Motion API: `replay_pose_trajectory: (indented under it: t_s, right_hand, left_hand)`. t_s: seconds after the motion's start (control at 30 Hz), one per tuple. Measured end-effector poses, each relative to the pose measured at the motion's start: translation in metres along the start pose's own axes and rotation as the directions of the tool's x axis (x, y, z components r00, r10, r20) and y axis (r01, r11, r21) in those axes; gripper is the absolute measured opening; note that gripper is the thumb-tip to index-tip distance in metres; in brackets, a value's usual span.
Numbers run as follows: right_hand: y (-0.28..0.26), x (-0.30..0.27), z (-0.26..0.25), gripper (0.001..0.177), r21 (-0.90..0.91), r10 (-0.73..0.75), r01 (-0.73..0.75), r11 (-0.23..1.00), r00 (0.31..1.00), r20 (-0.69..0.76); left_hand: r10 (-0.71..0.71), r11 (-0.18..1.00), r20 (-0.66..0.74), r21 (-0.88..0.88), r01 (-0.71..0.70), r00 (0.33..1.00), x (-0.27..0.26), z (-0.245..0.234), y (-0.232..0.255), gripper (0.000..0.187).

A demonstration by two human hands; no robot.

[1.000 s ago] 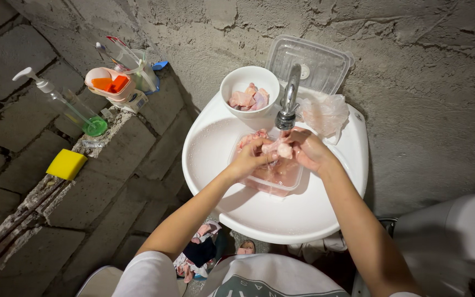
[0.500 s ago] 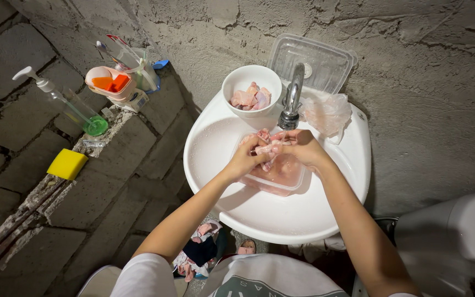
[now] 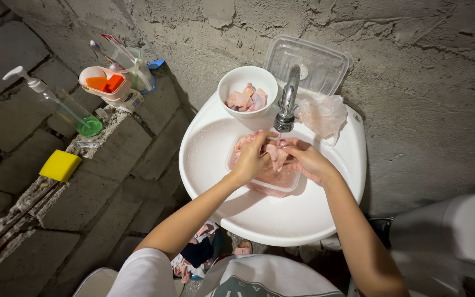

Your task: The person washes raw chicken pieces in a plastic container under a running tap and transfers the pieces into a white bowl by hand.

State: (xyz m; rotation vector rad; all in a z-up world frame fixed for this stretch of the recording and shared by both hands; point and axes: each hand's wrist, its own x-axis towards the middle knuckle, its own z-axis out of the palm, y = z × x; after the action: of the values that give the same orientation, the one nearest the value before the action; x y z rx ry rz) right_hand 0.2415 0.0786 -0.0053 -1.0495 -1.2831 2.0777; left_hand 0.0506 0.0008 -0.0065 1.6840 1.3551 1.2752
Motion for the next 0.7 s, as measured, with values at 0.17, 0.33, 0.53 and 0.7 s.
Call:
replay_pose_trajectory:
  t_s: [0.17, 0.33, 0.53, 0.7]
  right_hand:
    - [0.009, 0.000, -0.004, 0.033, 0.030, 0.006, -0.007, 1.000, 1.000, 0.021]
    - [0.013, 0.006, -0.010, 0.031, -0.013, -0.120, 0.121, 0.993, 0.991, 0.052]
    - [0.025, 0.029, -0.007, 0.020, -0.237, -0.281, 0.287, 0.928, 0.958, 0.061]
    - [0.030, 0.035, -0.005, 0.019, -0.162, -0.301, 0.320, 0.934, 0.945, 0.130]
  left_hand:
    - [0.207, 0.978, -0.055, -0.022, -0.209, 0.977, 0.001, -0.002, -0.005, 0.052]
    - [-0.072, 0.947, 0.028, -0.312, 0.077, 0.997, 0.003, -0.013, -0.043, 0.049]
    - [-0.357, 0.646, 0.253, -0.629, 0.433, 0.899, 0.003, -0.007, -0.054, 0.038]
    - [-0.225, 0.863, 0.116, -0.437, 0.253, 0.967, 0.005, -0.012, -0.042, 0.031]
